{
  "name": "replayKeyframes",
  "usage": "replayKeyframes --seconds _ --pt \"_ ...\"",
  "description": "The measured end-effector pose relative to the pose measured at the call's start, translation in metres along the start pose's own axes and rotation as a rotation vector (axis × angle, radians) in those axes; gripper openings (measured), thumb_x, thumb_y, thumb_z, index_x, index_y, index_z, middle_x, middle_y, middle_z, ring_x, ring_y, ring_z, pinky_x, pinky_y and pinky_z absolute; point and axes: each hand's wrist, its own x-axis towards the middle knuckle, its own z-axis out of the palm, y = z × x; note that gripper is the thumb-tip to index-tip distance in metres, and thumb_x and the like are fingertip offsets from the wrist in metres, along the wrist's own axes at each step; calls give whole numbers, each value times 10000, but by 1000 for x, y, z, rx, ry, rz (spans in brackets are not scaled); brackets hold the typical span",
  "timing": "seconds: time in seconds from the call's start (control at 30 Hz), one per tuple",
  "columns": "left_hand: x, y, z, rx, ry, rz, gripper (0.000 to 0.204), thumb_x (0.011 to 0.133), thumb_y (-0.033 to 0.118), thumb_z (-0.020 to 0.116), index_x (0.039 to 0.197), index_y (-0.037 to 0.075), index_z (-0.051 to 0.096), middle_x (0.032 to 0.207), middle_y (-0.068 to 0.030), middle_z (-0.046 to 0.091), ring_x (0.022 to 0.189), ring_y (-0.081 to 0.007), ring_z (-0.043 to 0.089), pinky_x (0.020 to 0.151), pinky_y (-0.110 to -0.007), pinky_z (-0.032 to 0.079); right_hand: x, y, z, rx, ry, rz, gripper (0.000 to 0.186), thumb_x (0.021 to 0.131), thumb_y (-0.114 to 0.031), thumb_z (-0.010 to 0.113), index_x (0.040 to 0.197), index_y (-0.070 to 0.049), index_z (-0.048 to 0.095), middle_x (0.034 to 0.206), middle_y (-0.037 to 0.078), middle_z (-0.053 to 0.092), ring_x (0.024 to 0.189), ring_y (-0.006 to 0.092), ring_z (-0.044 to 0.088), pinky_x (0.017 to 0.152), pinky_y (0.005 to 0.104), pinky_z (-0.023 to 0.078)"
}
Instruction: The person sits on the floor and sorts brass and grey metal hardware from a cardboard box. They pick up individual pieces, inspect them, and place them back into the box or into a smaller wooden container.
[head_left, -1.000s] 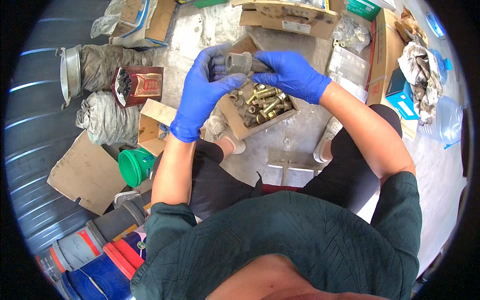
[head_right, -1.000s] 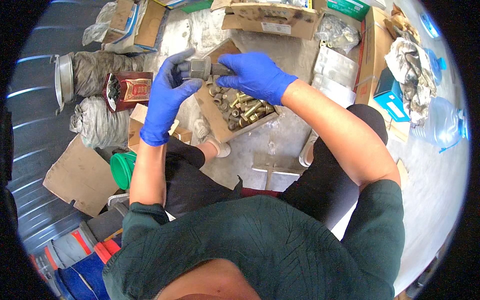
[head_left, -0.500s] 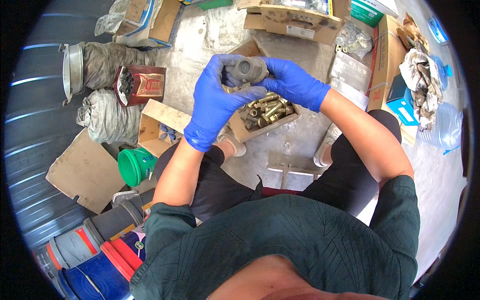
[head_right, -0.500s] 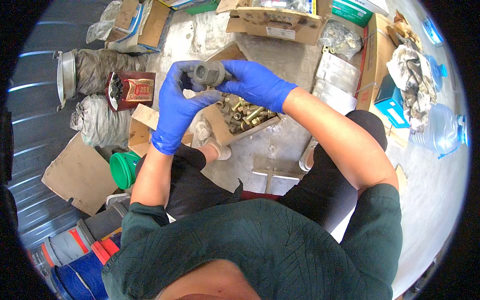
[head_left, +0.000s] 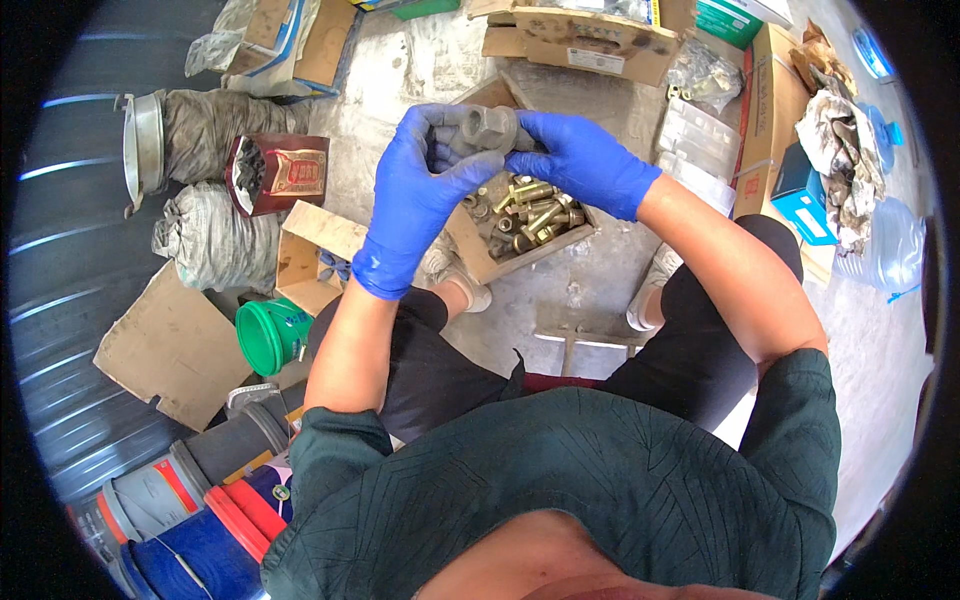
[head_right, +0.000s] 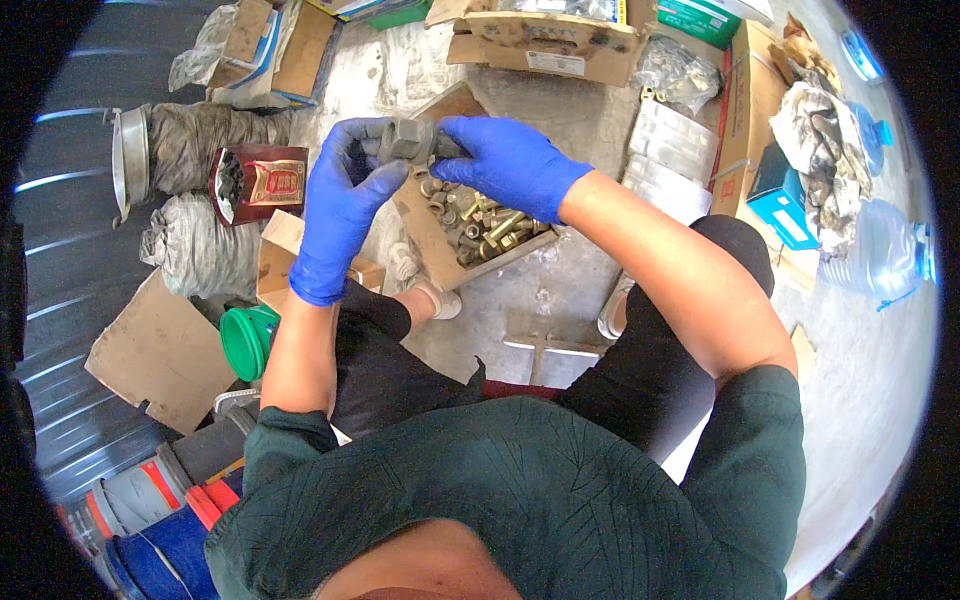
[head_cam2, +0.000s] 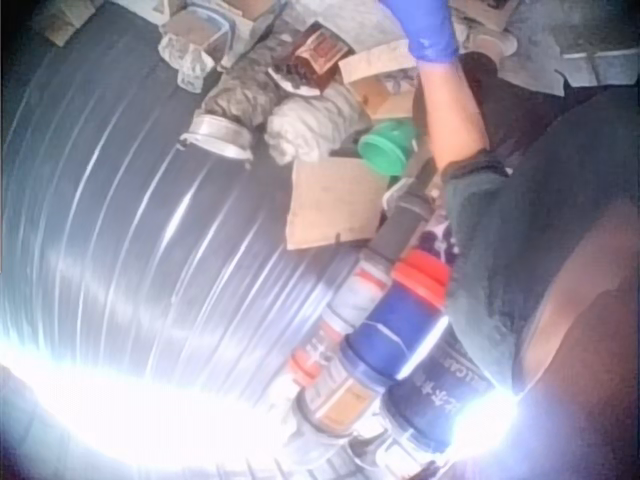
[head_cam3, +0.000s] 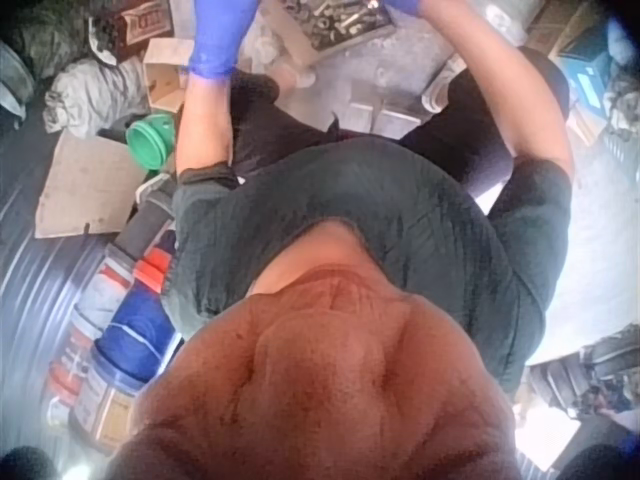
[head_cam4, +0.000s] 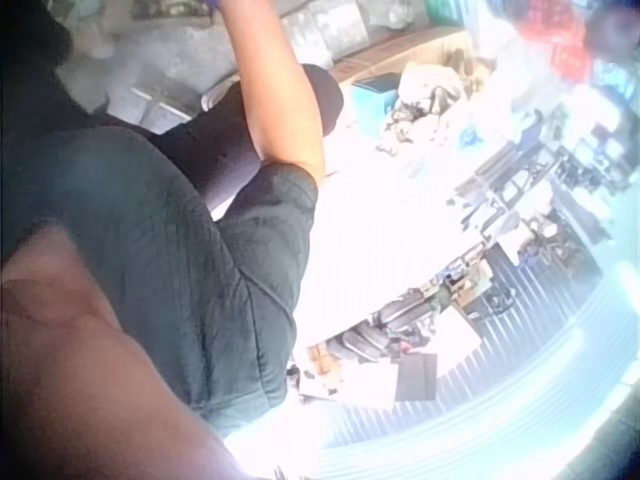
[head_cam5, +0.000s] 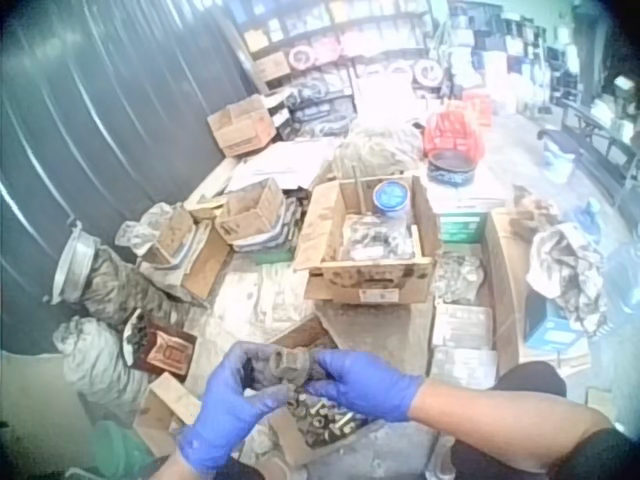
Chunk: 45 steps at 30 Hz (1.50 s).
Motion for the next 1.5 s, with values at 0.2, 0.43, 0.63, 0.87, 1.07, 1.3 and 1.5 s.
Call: replayKeyframes --seconds 0.2,0.43,0.63,0.87,1.07,1.3,1.5 --pt "8 -2 -13 83 -159 81 288 915 102 692 1199 58 669 1051 -38 656 940 -85 588 864 -240 496 3 0 -13 -310 -16 14 374 904 -285 699 1207 -78 621 1011 199 684 934 390 658 800 418 520" --pt "15 0 -8 19 -17 -306 324 925 153 714 1201 -6 652 1216 -118 650 1092 -136 621 982 -278 485 2 3 -10 -311 -4 10 372 904 -338 662 1180 -92 622 1011 200 688 940 418 649 815 492 514" --pt "11 -6 -14 6 -195 89 356 910 116 699 1244 14 633 1216 -89 655 1077 -137 626 953 -279 496 1 9 -11 -324 34 -31 385 900 -328 676 1195 -86 628 1008 201 690 939 404 656 814 472 516" --pt "32 -5 -11 34 -27 -252 321 926 181 716 1191 10 661 1054 -68 686 988 -137 658 853 -276 531 9 -3 -16 -364 44 11 416 881 -284 718 1221 -60 631 1000 202 694 924 374 676 810 425 526" --pt "40 -7 -18 -133 -199 192 307 915 98 680 1206 3 653 1271 -134 638 1181 -179 602 1013 -298 472 17 10 -18 -324 97 -6 446 895 -363 674 1232 -74 639 1048 217 692 983 408 657 864 475 517" --pt "46 -16 -14 32 -96 -249 396 915 173 729 1246 -12 614 1049 -77 701 922 -132 662 849 -271 540 20 5 -16 -402 191 2 395 891 -266 714 1211 -49 633 988 191 697 891 317 683 820 383 529" --pt "35 -4 -7 -177 -212 141 584 880 70 694 1423 15 489 1368 -151 577 1239 -209 564 1083 -341 420 16 8 -21 -214 88 -47 360 881 -315 689 1142 -70 653 1017 212 685 961 411 649 846 467 512"
